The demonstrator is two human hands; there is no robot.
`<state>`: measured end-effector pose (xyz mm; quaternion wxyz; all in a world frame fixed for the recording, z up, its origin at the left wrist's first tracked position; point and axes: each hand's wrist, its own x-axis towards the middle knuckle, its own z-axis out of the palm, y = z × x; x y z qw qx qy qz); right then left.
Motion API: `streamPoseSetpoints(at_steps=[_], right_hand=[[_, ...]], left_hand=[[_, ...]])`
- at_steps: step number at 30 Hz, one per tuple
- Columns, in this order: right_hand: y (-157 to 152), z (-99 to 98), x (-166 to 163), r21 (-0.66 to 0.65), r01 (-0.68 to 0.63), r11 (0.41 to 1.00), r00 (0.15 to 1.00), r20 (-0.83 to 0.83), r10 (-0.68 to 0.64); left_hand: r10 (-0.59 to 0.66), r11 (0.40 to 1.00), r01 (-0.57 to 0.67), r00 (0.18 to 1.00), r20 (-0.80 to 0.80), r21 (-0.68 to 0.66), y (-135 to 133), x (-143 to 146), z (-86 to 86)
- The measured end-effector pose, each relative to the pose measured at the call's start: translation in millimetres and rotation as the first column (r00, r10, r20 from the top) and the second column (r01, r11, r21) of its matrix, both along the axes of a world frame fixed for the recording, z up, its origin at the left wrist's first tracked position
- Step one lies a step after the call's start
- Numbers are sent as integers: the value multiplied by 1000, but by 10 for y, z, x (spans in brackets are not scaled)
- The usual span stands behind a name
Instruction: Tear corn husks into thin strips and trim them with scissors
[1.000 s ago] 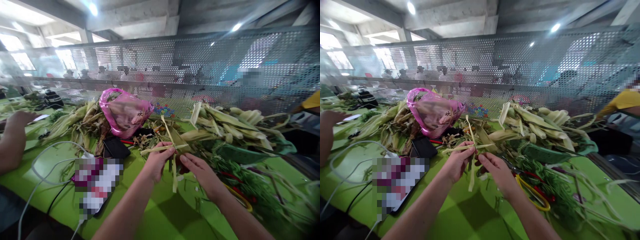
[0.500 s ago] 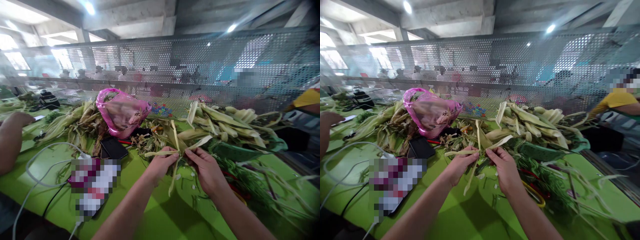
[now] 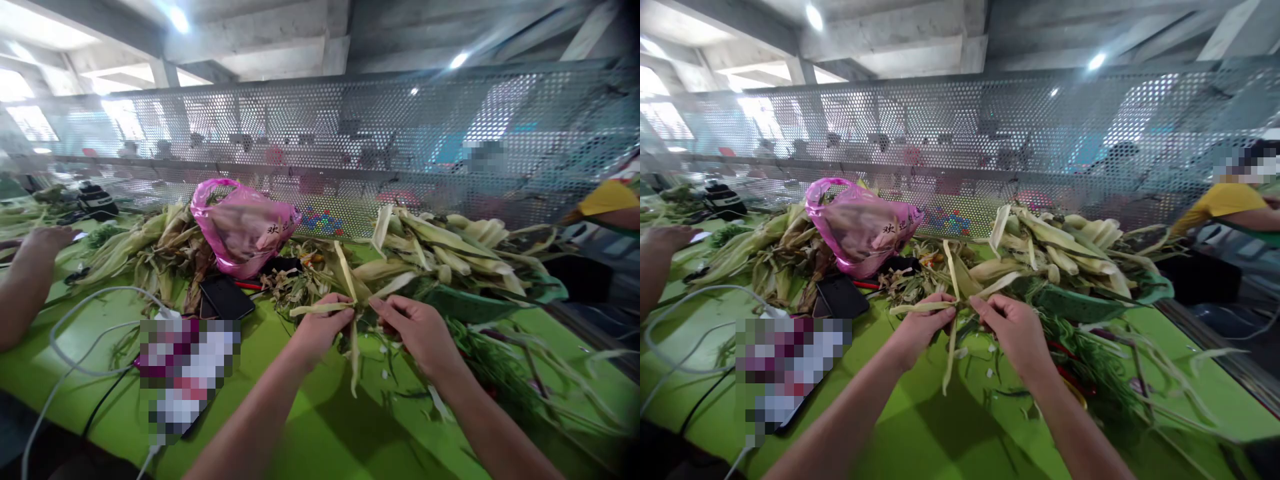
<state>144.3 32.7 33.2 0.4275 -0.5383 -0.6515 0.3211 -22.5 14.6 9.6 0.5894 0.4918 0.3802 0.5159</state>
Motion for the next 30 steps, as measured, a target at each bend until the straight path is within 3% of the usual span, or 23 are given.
streamPoseSetpoints(at_steps=[5, 12, 17, 20, 22, 24, 26, 30], right_hand=[[-23, 51, -29, 85, -64, 994, 997, -44, 67], [-23, 51, -23, 95, -118, 988, 992, -37, 122], [-36, -17, -68, 127, -68, 990, 989, -122, 84], [-27, -11, -84, 152, 11, 988, 988, -153, 13], [-9, 24, -57, 189, 86, 978, 979, -200, -47], [7, 78, 0, 202, 132, 970, 968, -235, -83], [11, 140, 71, 204, 165, 965, 955, -278, -105], [-11, 244, 170, 233, 189, 954, 888, -455, -65]], left_hand=[[-24, 997, 30, 995, -93, 67, 20, 61, -97], [-9, 982, 46, 980, -199, 182, -56, 107, -16], [30, 980, 14, 976, -214, 200, -35, 143, -91], [-42, 986, 90, 947, -319, 137, -126, 258, -131], [-226, 956, 278, 902, -367, 94, -210, 374, -134], [-311, 943, 329, 921, -233, 43, -257, 465, -124], [-261, 965, 259, 964, -59, -38, -247, 479, -113], [-144, 978, 157, 985, 98, -136, -136, 305, -122]])
